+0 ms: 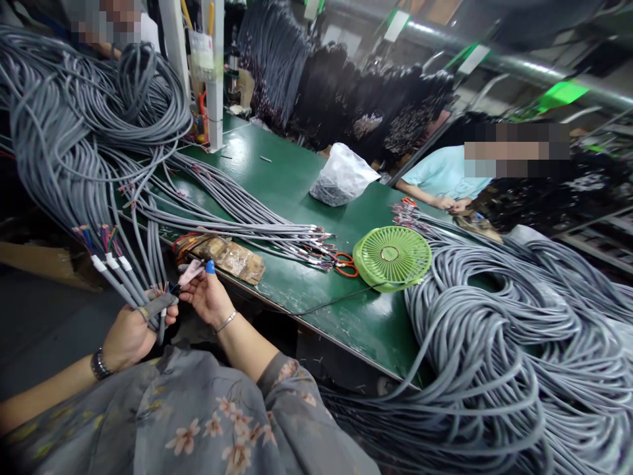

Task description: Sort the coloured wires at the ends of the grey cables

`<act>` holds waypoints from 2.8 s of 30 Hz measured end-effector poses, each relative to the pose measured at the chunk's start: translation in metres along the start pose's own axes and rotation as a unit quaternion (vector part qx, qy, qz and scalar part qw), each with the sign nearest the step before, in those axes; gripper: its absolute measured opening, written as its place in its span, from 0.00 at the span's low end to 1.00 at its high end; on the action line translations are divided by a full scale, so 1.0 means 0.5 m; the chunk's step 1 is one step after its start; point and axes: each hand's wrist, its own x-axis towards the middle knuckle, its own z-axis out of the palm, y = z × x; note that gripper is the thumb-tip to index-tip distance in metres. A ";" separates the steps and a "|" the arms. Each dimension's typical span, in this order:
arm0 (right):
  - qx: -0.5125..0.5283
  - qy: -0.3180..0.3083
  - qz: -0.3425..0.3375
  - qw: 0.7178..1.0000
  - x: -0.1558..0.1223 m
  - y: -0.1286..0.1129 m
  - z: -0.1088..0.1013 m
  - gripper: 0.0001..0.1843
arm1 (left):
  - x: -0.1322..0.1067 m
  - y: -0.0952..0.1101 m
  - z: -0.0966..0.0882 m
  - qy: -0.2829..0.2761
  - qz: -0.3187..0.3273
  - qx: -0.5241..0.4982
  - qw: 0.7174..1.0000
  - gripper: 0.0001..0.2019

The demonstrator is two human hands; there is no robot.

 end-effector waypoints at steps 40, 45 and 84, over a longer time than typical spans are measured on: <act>-0.150 -0.056 -0.036 0.987 -0.050 0.028 -0.031 0.29 | 0.006 -0.012 -0.016 -0.019 0.010 0.024 0.999 0.15; -0.161 -0.032 -0.073 0.984 -0.056 0.026 -0.015 0.28 | 0.012 -0.020 -0.019 -0.017 0.010 0.035 0.999 0.17; -0.059 0.030 -0.002 0.998 -0.015 -0.020 -0.013 0.26 | 0.018 0.012 -0.043 -0.124 0.024 0.062 0.990 0.12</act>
